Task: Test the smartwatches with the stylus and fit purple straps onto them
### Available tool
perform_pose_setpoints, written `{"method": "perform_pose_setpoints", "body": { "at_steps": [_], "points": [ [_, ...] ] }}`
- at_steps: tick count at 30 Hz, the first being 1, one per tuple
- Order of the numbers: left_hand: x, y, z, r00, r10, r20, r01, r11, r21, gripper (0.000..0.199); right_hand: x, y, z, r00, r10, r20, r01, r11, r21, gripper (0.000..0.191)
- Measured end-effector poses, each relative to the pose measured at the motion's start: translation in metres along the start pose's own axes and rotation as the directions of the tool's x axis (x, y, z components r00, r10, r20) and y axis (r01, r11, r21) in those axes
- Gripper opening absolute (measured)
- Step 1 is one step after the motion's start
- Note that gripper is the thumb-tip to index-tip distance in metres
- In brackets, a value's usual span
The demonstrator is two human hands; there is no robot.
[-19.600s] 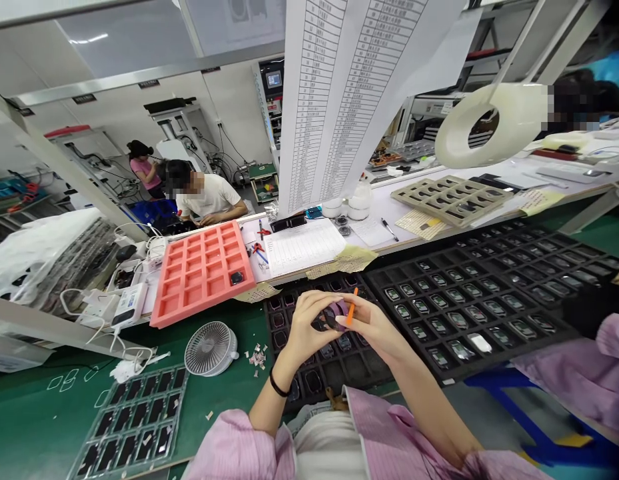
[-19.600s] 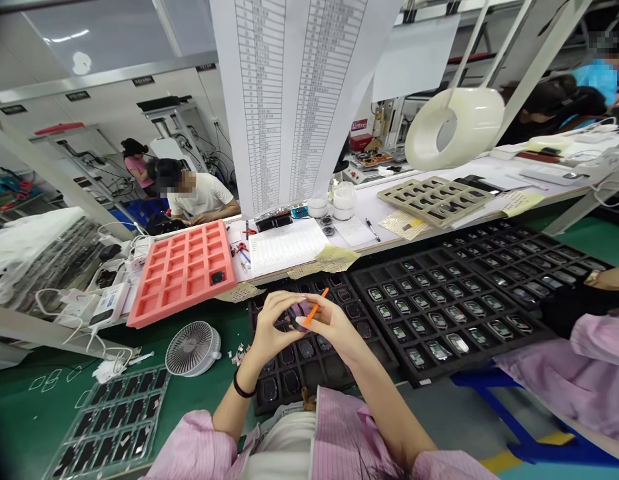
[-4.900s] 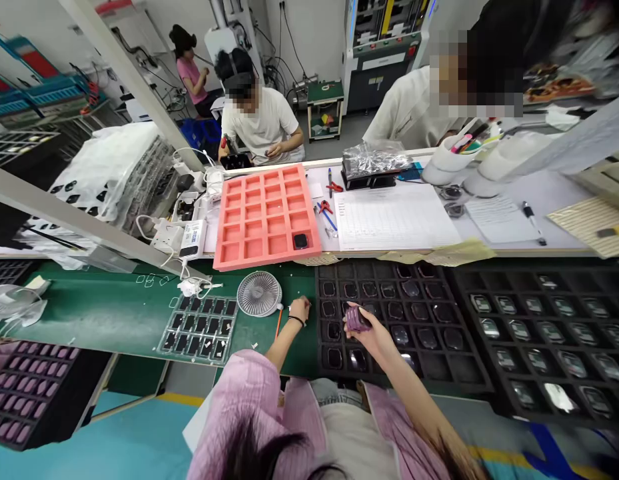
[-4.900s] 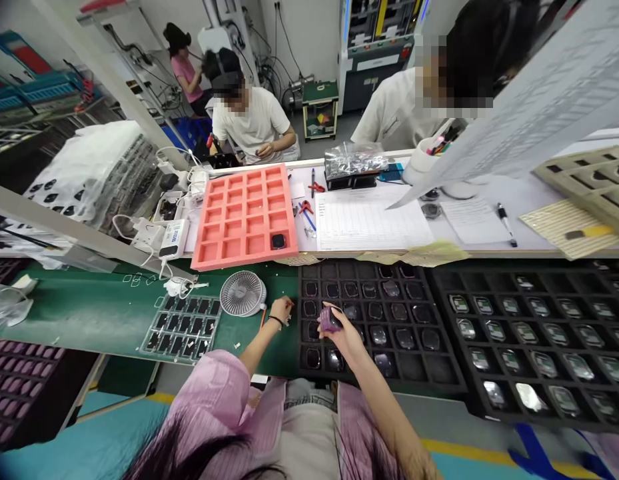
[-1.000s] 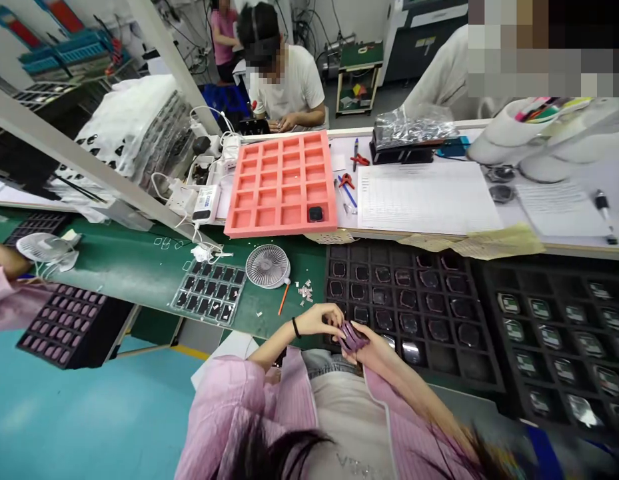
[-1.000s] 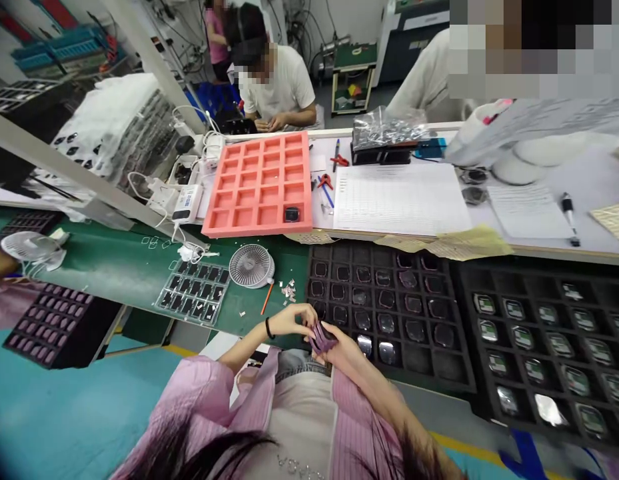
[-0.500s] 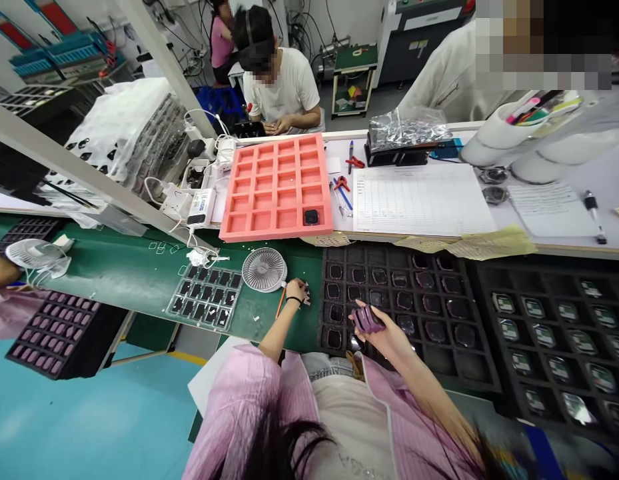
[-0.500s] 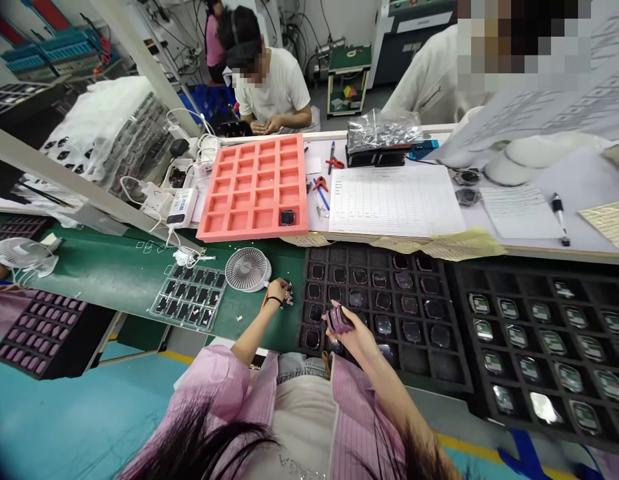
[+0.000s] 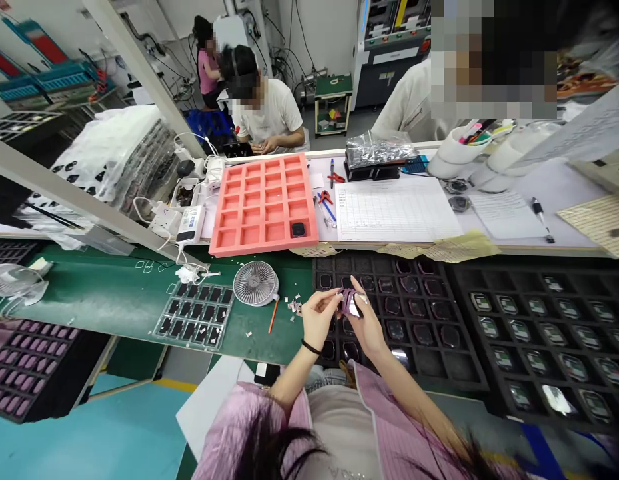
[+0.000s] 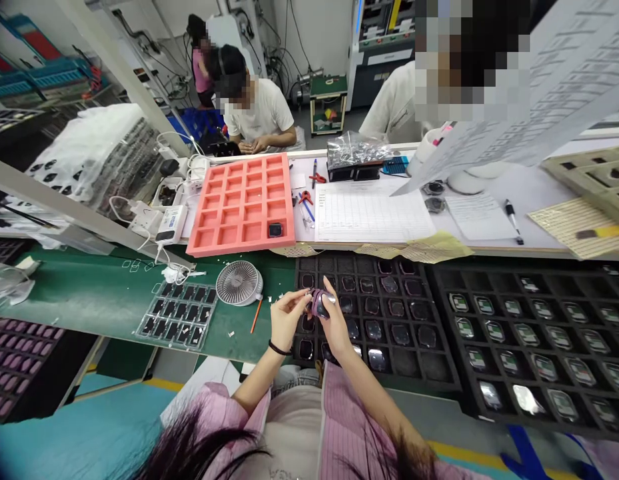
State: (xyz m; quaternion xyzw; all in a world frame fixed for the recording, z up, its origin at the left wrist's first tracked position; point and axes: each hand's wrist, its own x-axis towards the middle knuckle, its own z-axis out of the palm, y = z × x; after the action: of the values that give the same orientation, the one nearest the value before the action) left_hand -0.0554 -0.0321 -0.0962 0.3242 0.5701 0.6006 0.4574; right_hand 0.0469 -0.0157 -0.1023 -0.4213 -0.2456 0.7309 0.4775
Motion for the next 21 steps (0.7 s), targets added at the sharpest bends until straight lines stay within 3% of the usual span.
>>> {"method": "perform_pose_setpoints", "body": {
  "at_steps": [8, 12, 14, 17, 21],
  "points": [
    [-0.008, -0.002, 0.01, 0.993, 0.096, -0.068, -0.092, 0.994, 0.057, 0.026, -0.004, 0.007, -0.004, 0.982, -0.188, -0.009, 0.184, 0.969, -0.162, 0.059],
    [-0.02, -0.01, 0.016, 0.989, 0.135, -0.065, -0.128, 0.986, 0.105, 0.035, -0.004, 0.01, -0.006, 0.974, -0.216, -0.066, 0.199, 0.959, -0.202, 0.063],
    [-0.024, -0.014, 0.016, 0.997, 0.071, -0.029, -0.069, 0.996, 0.054, 0.043, -0.005, 0.013, -0.008, 0.975, -0.205, -0.081, 0.185, 0.96, -0.211, 0.066],
    [-0.026, -0.02, 0.011, 0.994, -0.106, 0.037, 0.108, 0.992, -0.057, 0.059, -0.005, 0.02, -0.011, 0.984, -0.16, -0.075, 0.142, 0.967, -0.21, 0.067],
    [-0.027, -0.025, 0.004, 0.981, -0.193, -0.002, 0.192, 0.978, -0.077, 0.066, -0.007, 0.028, -0.013, 0.997, -0.07, -0.018, 0.065, 0.98, -0.189, 0.07]
  ]
}}
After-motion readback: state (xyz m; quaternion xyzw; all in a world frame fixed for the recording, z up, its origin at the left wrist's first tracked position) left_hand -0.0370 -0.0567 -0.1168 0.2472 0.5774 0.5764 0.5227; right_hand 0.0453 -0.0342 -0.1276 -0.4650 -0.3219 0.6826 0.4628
